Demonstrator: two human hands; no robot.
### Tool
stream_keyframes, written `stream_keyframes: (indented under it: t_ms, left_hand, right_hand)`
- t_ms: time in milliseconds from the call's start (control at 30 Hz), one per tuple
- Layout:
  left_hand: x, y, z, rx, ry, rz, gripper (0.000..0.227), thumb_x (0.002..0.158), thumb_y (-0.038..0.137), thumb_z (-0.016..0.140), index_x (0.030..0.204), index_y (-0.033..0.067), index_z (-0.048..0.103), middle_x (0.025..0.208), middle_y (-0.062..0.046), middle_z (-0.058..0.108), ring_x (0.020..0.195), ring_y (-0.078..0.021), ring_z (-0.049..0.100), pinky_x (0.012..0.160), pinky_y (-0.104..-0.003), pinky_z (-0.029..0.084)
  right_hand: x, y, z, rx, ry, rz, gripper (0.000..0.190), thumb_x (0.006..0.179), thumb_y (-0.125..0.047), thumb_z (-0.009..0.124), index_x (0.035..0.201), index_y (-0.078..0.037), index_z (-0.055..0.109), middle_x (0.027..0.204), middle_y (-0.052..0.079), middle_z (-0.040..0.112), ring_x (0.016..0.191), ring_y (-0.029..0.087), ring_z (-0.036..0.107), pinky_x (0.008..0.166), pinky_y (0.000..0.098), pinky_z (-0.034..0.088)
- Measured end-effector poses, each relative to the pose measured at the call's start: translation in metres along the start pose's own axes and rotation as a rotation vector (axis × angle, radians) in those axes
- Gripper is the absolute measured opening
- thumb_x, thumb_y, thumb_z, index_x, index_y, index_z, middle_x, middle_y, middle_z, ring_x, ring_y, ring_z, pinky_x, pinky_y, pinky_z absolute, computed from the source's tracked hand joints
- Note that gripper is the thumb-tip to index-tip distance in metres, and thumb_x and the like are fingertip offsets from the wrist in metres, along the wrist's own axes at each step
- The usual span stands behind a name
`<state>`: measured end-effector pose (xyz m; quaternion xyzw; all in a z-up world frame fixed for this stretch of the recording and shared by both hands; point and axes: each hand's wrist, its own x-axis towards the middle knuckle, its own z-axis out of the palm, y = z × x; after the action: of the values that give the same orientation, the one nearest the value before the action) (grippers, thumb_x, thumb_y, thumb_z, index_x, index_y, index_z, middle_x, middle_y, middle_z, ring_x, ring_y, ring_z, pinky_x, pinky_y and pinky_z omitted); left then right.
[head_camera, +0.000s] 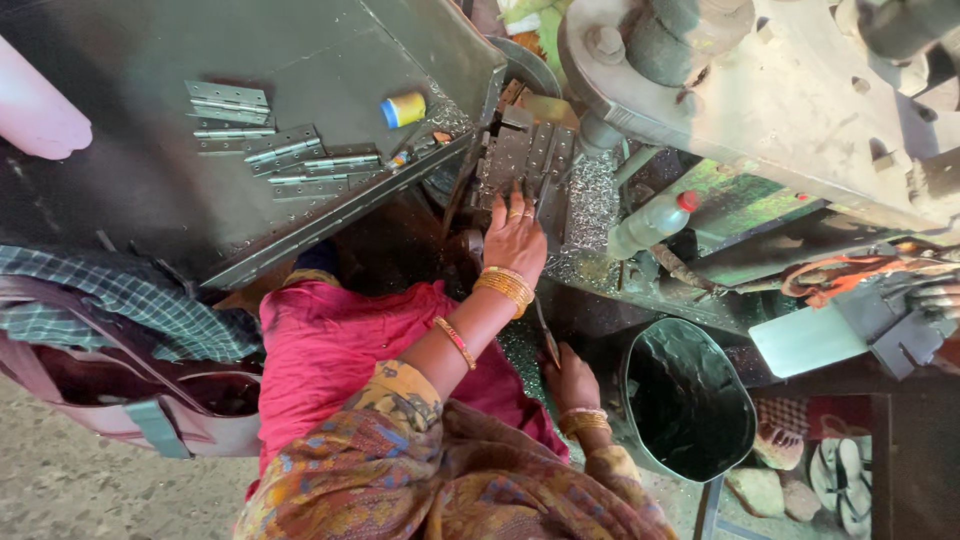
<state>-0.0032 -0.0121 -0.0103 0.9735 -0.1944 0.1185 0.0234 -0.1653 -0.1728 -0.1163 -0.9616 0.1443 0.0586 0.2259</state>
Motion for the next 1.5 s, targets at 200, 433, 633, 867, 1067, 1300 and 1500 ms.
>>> stream_keyframes:
  t_ms: [200, 433, 633, 867, 1067, 1300, 1500]
  left_hand:
    - [-0.004, -0.004, -0.016, 0.073, -0.117, 0.067, 0.034, 0.094, 0.019, 0.054, 0.115, 0.0030, 0.075, 0.146, -0.016, 0.057, 0.150, -0.0367, 0.031, 0.122, -0.056, 0.013]
    - [-0.006, 0.007, -0.010, 0.030, -0.026, 0.040, 0.035, 0.092, 0.017, 0.053, 0.114, 0.0022, 0.076, 0.147, -0.015, 0.056, 0.146, -0.0341, 0.034, 0.119, -0.059, 0.009]
    - [0.017, -0.005, 0.008, -0.036, -0.013, -0.038, 0.036, 0.096, 0.017, 0.050, 0.119, 0.0031, 0.074, 0.149, -0.014, 0.055, 0.149, -0.0336, 0.033, 0.123, -0.059, 0.010]
    - [0.015, 0.004, 0.015, -0.116, 0.011, -0.036, 0.036, 0.100, 0.015, 0.048, 0.120, 0.0034, 0.076, 0.148, -0.013, 0.059, 0.151, -0.0325, 0.036, 0.126, -0.057, 0.011]
    - [0.009, -0.003, 0.006, 0.023, -0.036, -0.010, 0.036, 0.096, 0.018, 0.048, 0.115, 0.0050, 0.075, 0.148, -0.012, 0.057, 0.149, -0.0325, 0.033, 0.123, -0.058, 0.007]
    - [0.035, -0.017, 0.009, -0.084, -0.126, -0.029, 0.038, 0.100, 0.015, 0.046, 0.128, 0.0067, 0.070, 0.152, -0.008, 0.053, 0.152, -0.0298, 0.031, 0.124, -0.061, 0.003]
    - [0.057, -0.005, 0.011, -0.071, -0.043, -0.081, 0.039, 0.096, 0.017, 0.045, 0.126, 0.0082, 0.069, 0.152, -0.007, 0.049, 0.148, -0.0292, 0.030, 0.120, -0.062, 0.002]
  right_hand:
    - [0.009, 0.011, 0.012, -0.025, -0.059, 0.088, 0.042, 0.092, -0.043, 0.066, 0.121, -0.012, 0.065, 0.103, 0.027, 0.071, 0.100, 0.049, 0.065, 0.084, 0.0571, 0.051]
    - [0.003, 0.033, 0.036, 0.182, 0.012, -0.076, 0.036, 0.091, -0.036, 0.066, 0.109, -0.005, 0.066, 0.097, 0.029, 0.071, 0.096, 0.049, 0.066, 0.080, 0.0557, 0.052]
    - [0.006, 0.025, 0.031, 0.057, -0.045, -0.057, 0.032, 0.091, -0.035, 0.068, 0.106, -0.007, 0.068, 0.097, 0.028, 0.071, 0.096, 0.048, 0.067, 0.079, 0.0571, 0.052]
    - [0.002, 0.014, 0.019, 0.030, -0.009, -0.052, 0.032, 0.088, -0.032, 0.064, 0.109, -0.007, 0.065, 0.095, 0.027, 0.071, 0.093, 0.049, 0.066, 0.079, 0.0589, 0.052]
    - [0.000, 0.020, 0.038, 0.125, -0.008, -0.031, 0.031, 0.088, -0.027, 0.064, 0.109, -0.005, 0.064, 0.098, 0.029, 0.070, 0.097, 0.051, 0.064, 0.080, 0.0585, 0.051]
    - [0.004, 0.005, 0.010, 0.214, -0.063, -0.162, 0.030, 0.087, -0.026, 0.065, 0.109, -0.006, 0.067, 0.098, 0.028, 0.071, 0.099, 0.049, 0.066, 0.081, 0.0559, 0.052]
    - [-0.003, -0.022, -0.019, 0.002, -0.072, 0.101, 0.030, 0.091, -0.033, 0.064, 0.108, -0.008, 0.065, 0.099, 0.025, 0.072, 0.098, 0.048, 0.066, 0.081, 0.0580, 0.050]
